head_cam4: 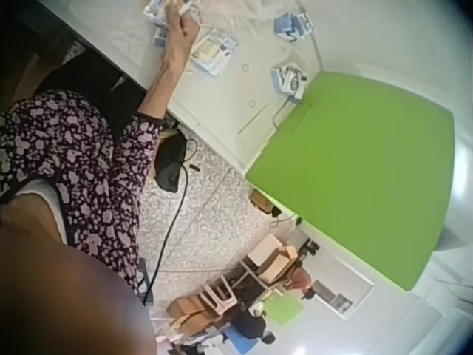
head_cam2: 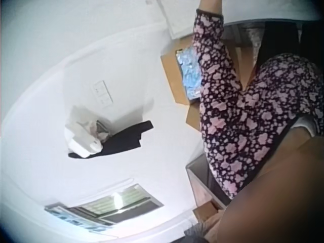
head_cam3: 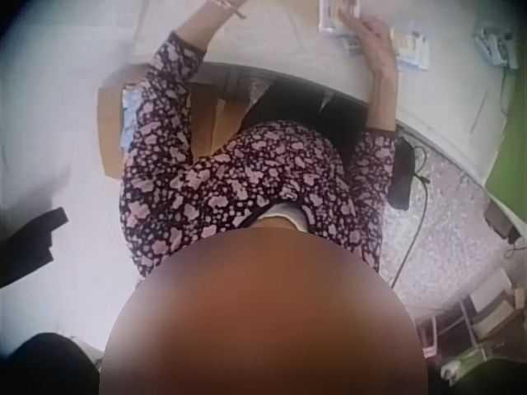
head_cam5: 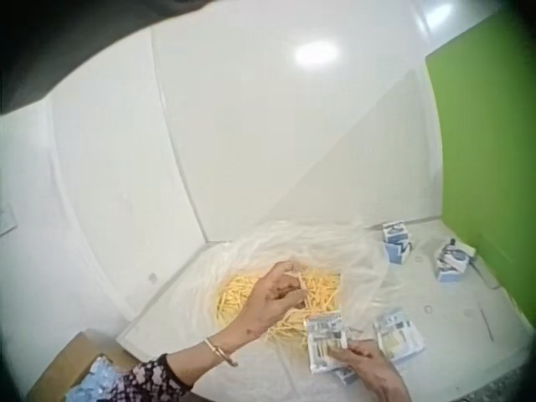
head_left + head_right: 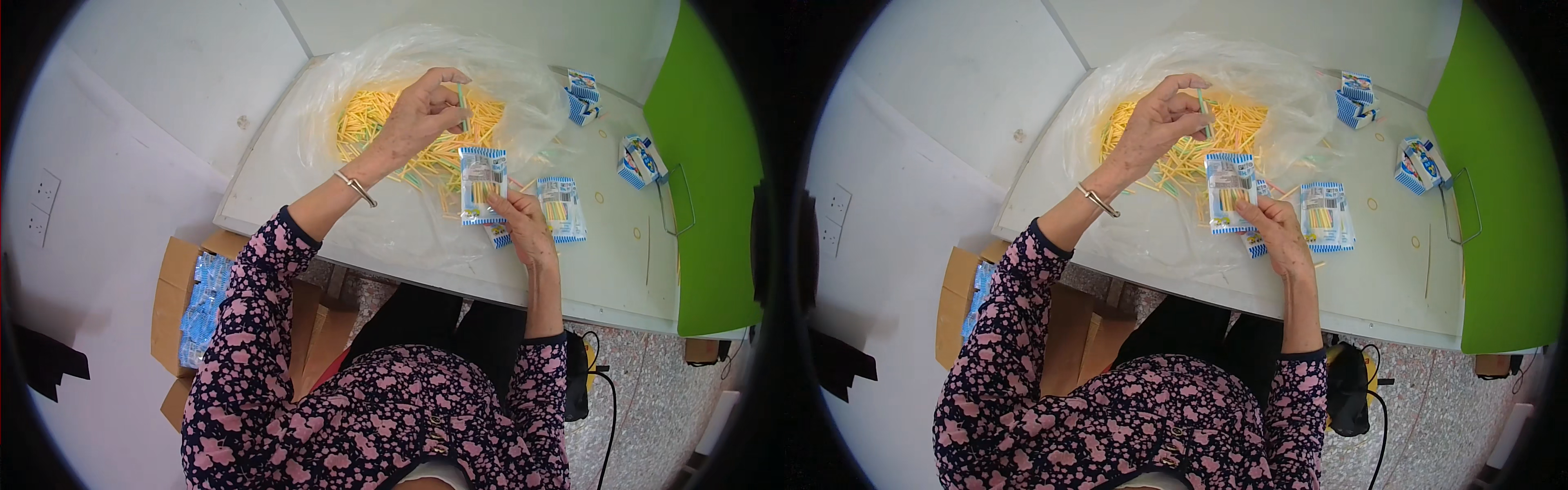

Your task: Packaging plastic straws into small plastic packets at a workbench.

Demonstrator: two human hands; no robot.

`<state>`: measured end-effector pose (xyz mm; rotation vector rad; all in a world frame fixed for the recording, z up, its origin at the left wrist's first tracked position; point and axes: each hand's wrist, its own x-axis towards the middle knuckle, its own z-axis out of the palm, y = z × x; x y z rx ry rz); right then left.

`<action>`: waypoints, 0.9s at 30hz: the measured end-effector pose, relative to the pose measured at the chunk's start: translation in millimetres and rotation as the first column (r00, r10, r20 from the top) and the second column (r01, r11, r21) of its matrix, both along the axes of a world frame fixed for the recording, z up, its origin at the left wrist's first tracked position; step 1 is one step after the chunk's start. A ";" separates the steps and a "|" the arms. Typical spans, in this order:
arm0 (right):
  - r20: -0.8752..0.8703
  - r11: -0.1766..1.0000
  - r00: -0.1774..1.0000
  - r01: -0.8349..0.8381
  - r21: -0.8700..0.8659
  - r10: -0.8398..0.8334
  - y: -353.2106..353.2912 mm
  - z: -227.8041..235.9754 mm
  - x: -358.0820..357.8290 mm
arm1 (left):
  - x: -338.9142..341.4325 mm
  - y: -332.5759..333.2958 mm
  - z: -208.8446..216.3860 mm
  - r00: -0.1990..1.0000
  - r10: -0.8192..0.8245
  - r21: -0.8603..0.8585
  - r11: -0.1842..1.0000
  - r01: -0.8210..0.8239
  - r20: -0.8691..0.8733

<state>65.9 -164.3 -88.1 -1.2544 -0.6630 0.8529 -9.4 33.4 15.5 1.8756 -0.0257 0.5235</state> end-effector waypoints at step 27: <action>-0.096 0.994 0.995 0.041 0.098 -0.031 1.0 2.2 -10.6 | -12.8 -22.0 -18.8 0.969 -0.142 -0.053 0.990 0.134 -0.203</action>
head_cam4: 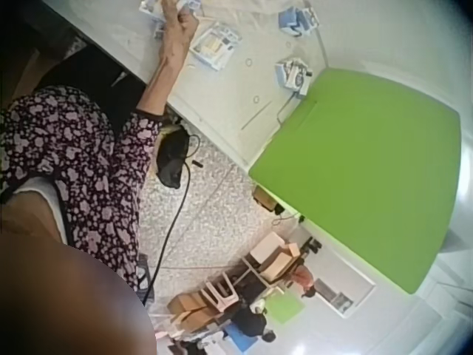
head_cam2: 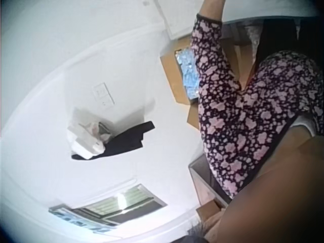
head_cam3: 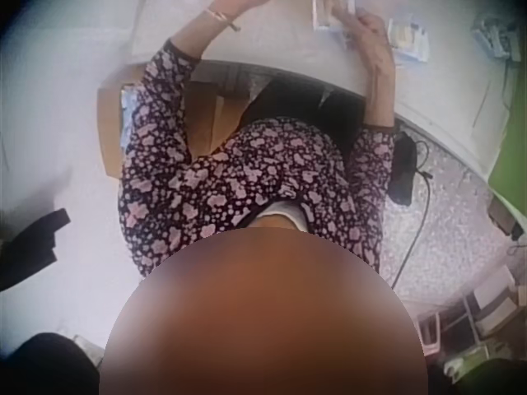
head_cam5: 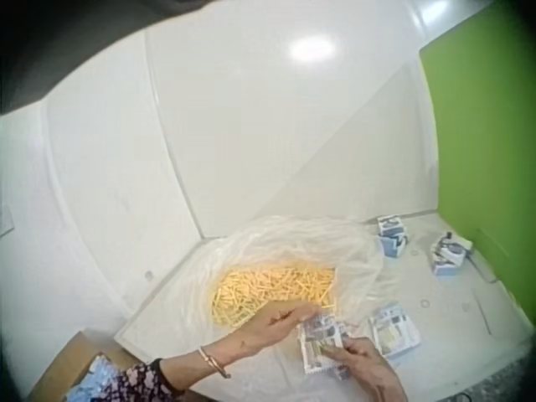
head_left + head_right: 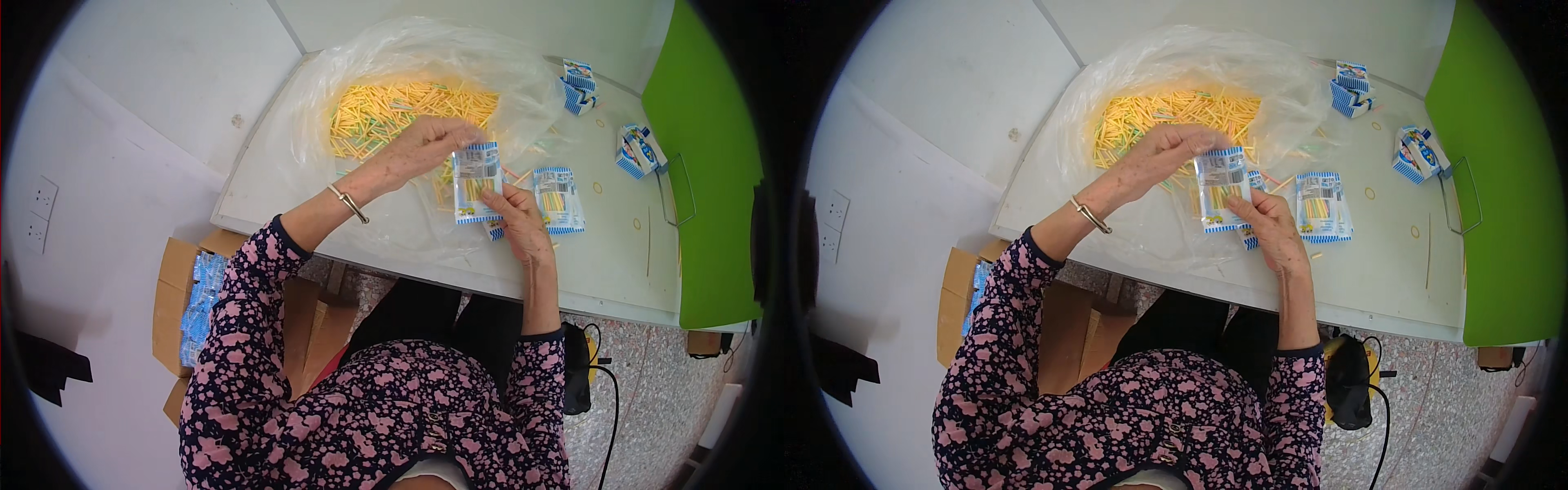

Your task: Packaging plastic straws into small plastic packets at a workbench.

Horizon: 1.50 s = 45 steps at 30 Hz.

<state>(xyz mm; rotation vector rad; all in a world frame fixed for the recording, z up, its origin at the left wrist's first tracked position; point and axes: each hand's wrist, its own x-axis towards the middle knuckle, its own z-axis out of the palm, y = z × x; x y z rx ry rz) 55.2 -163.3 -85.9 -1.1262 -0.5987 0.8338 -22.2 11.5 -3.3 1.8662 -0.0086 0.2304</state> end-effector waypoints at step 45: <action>0.462 0.884 0.775 0.464 0.048 -0.432 -1.7 11.8 13.9 | 38.9 6.9 -51.0 0.995 0.075 0.177 0.981 -0.085 0.058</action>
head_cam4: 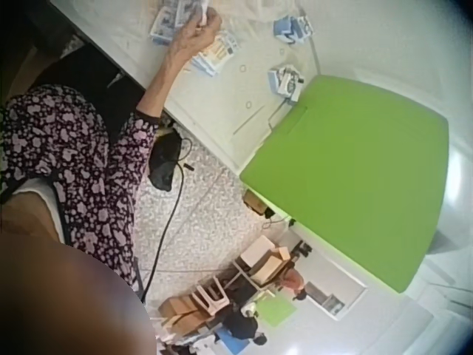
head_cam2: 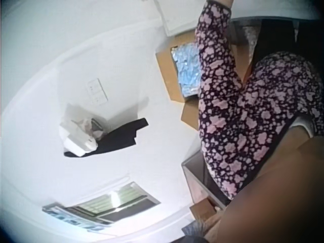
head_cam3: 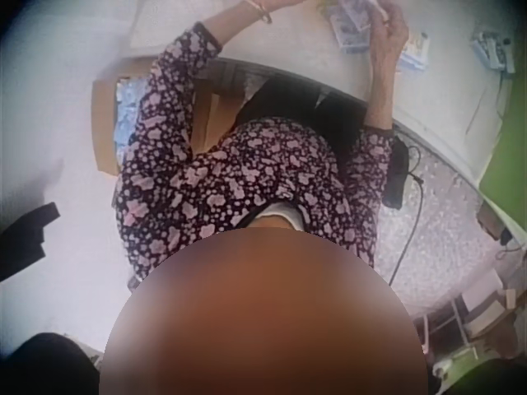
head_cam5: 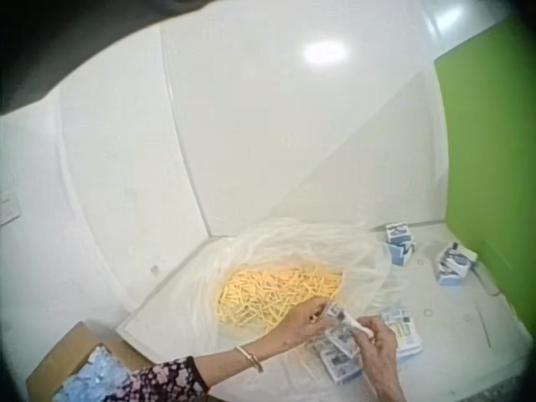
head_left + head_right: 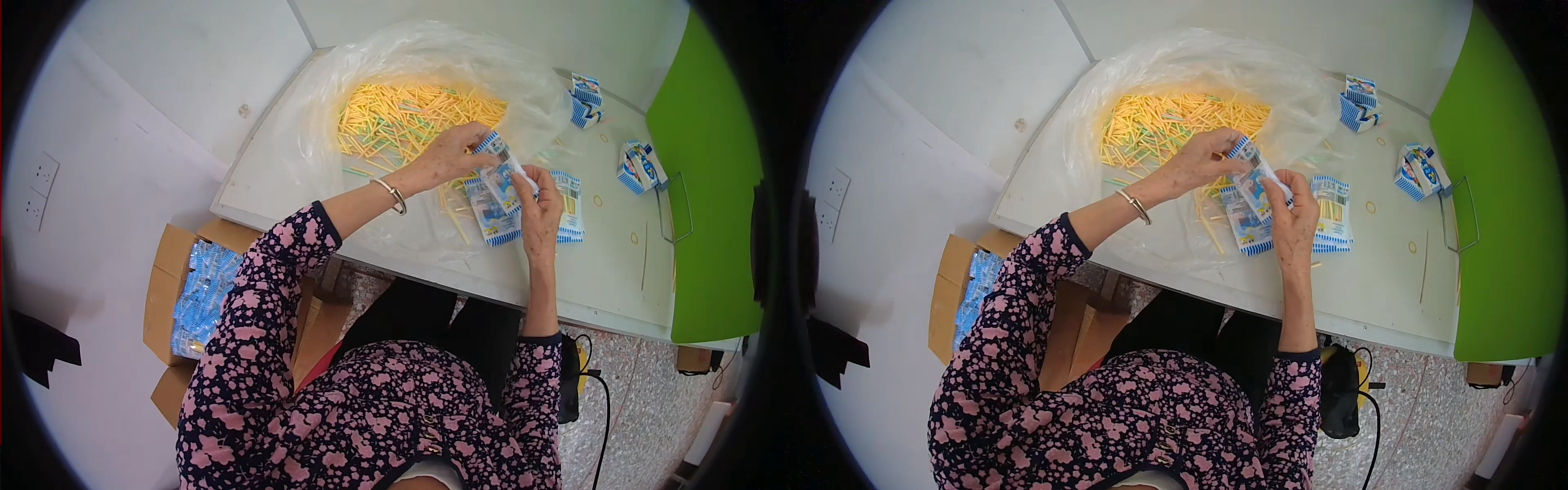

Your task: Packaging plastic straws into small plastic packets at a workbench.

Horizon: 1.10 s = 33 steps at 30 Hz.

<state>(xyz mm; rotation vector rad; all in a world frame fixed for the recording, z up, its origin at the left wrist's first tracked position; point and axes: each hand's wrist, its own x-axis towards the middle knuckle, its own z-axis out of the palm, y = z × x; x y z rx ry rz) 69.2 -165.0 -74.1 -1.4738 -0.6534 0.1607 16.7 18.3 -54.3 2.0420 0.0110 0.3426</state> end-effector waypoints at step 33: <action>-0.087 0.981 0.981 -0.180 -0.074 0.174 12.4 -18.5 -27.0 | -67.0 74.1 21.0 0.986 0.115 0.328 0.933 -0.150 0.123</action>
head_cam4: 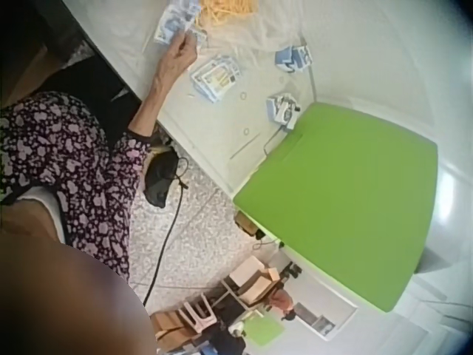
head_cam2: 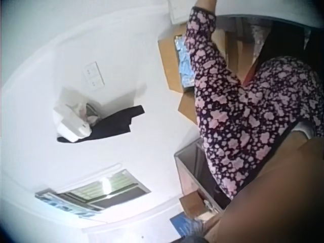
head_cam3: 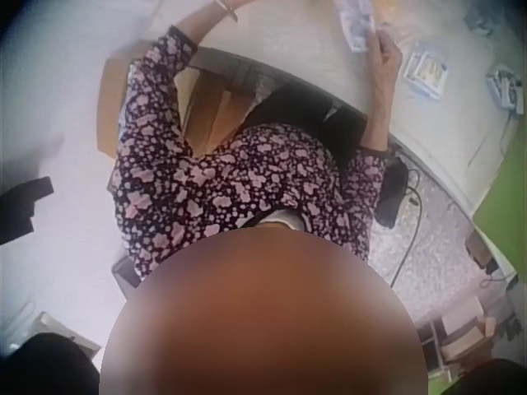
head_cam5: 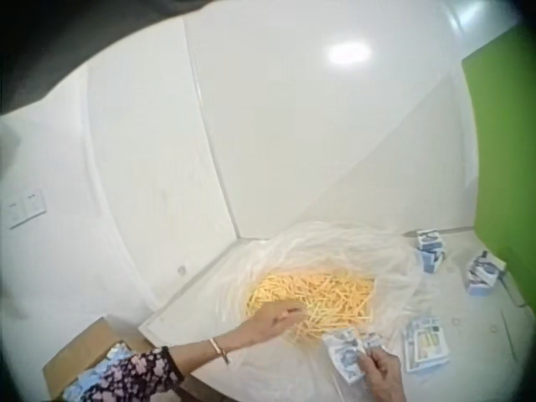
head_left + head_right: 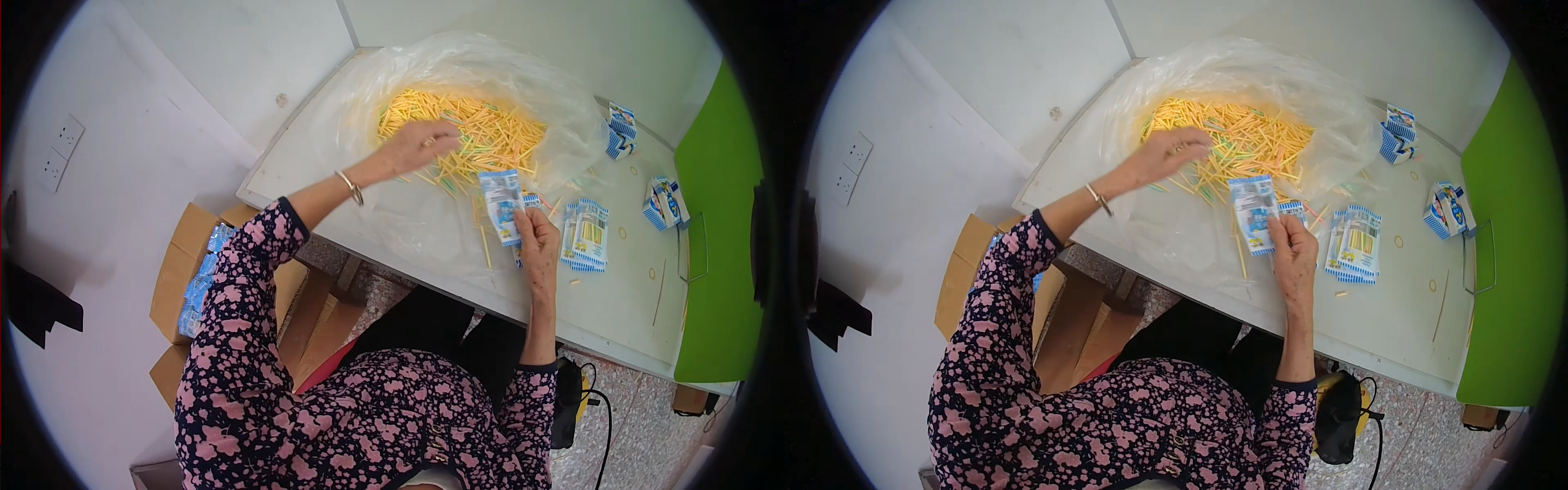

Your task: Packaging plastic straws into small plastic packets at a workbench.

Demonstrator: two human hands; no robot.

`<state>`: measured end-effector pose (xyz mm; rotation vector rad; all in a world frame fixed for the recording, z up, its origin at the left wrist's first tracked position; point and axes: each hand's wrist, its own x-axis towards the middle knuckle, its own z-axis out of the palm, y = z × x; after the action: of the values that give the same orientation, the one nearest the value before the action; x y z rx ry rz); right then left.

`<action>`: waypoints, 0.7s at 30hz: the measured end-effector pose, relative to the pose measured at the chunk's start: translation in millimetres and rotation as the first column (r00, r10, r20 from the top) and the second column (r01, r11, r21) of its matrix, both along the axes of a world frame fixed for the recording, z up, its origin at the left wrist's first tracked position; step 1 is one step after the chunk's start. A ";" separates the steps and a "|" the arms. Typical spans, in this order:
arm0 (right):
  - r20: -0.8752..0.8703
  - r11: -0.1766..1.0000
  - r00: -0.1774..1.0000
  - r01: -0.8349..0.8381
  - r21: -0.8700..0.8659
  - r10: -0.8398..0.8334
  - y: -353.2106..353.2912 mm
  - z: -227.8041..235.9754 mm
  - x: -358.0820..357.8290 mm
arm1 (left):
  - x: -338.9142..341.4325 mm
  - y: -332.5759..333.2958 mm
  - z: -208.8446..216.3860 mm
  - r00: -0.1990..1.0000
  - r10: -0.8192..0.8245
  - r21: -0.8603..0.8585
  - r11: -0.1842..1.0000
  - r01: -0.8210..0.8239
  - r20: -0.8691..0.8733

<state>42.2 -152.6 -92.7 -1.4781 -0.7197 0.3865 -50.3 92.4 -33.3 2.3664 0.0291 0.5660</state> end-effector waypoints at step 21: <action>-0.009 1.000 1.000 0.005 -0.013 -0.005 6.4 -10.5 -1.3 | 58.9 117.7 -37.3 0.992 0.081 0.963 0.259 0.069 -0.093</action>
<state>40.8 -146.2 -103.1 -1.4890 -0.7072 0.3947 8.6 210.0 -70.6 3.6626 -0.3834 0.4818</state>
